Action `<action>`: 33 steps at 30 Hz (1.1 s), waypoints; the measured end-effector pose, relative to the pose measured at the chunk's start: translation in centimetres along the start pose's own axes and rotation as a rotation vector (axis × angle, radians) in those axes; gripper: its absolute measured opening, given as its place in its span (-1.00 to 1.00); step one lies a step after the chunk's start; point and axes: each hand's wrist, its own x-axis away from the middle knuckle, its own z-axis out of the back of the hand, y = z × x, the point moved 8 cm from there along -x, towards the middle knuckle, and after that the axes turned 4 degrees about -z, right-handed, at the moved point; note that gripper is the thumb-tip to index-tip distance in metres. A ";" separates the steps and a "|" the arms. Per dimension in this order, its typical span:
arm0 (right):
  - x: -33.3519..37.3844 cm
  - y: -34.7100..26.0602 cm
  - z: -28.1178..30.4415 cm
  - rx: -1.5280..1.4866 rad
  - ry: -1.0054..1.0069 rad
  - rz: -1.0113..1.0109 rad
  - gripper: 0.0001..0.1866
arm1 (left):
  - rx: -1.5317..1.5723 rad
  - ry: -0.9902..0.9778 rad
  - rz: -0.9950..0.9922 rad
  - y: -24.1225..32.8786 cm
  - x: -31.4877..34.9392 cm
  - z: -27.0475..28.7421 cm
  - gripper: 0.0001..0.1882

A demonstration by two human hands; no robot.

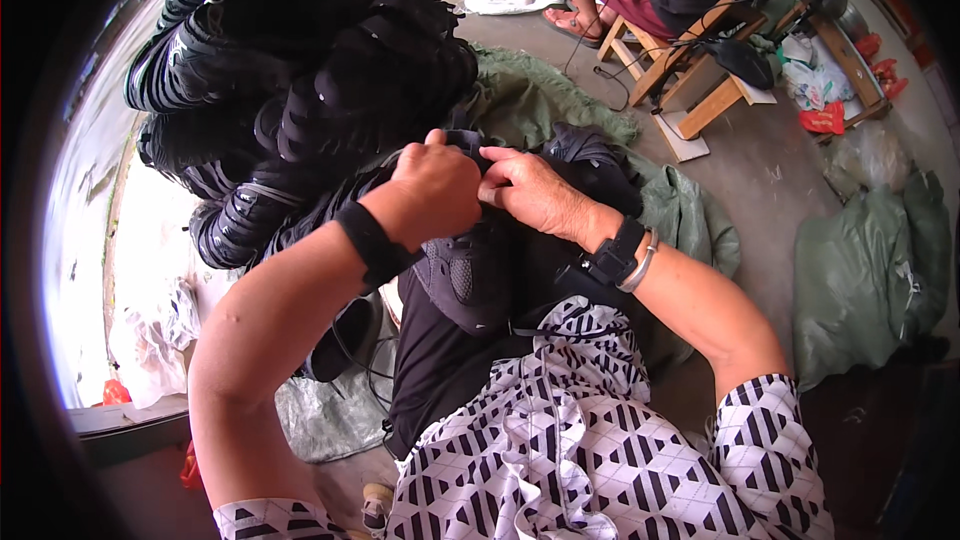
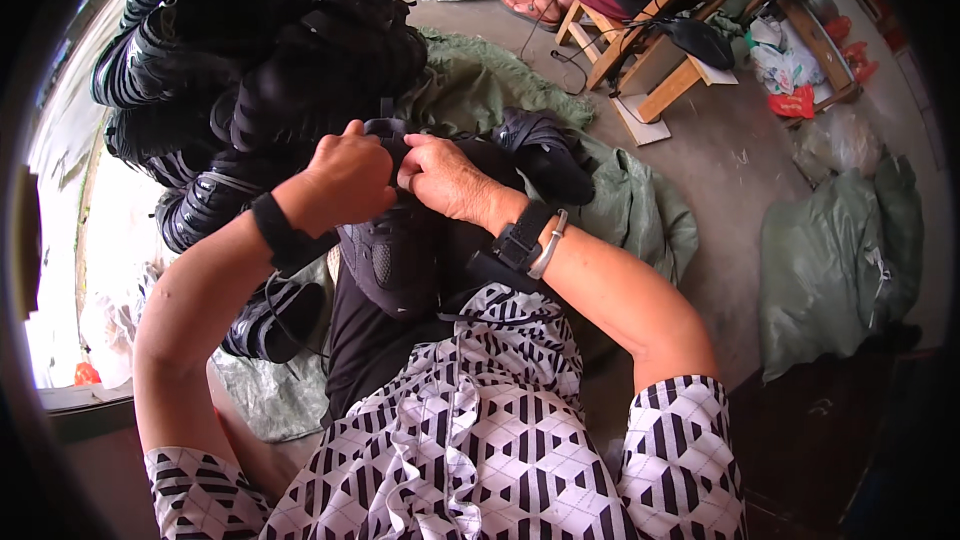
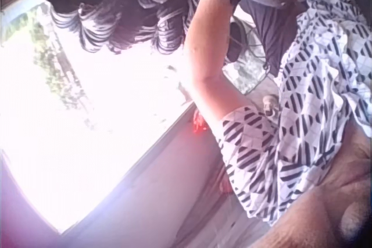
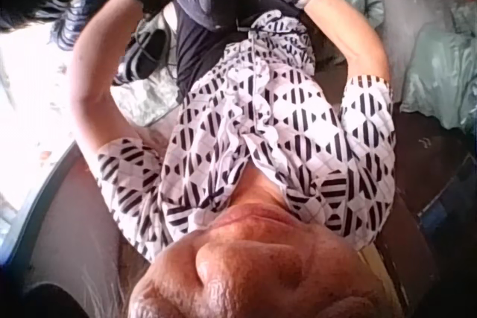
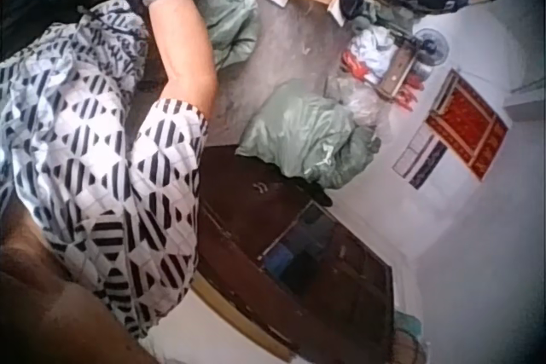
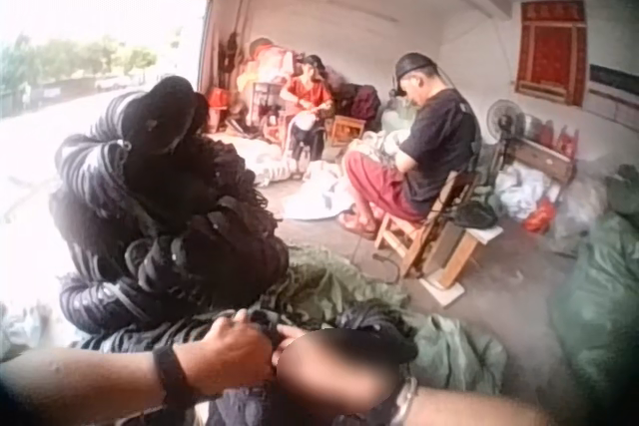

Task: The person sits on the floor and laces a black sneaker held on their lap. They thread the laces through the eyelets, pull them tight, and tie a knot. A large stack of similar shoes is visible nearby.

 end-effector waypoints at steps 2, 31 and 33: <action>-0.2 0.7 0.1 0.043 0.046 0.072 -0.87 | -0.101 0.028 -0.045 1.5 -0.8 -0.5 -0.83; 2.4 1.7 0.1 0.035 -0.003 -0.088 -0.74 | 2.186 0.713 -0.202 -3.4 9.4 -2.0 -0.63; 2.8 2.2 0.0 -0.108 -0.028 -0.149 -0.75 | 2.112 0.689 -0.206 -5.1 10.0 -1.9 -0.62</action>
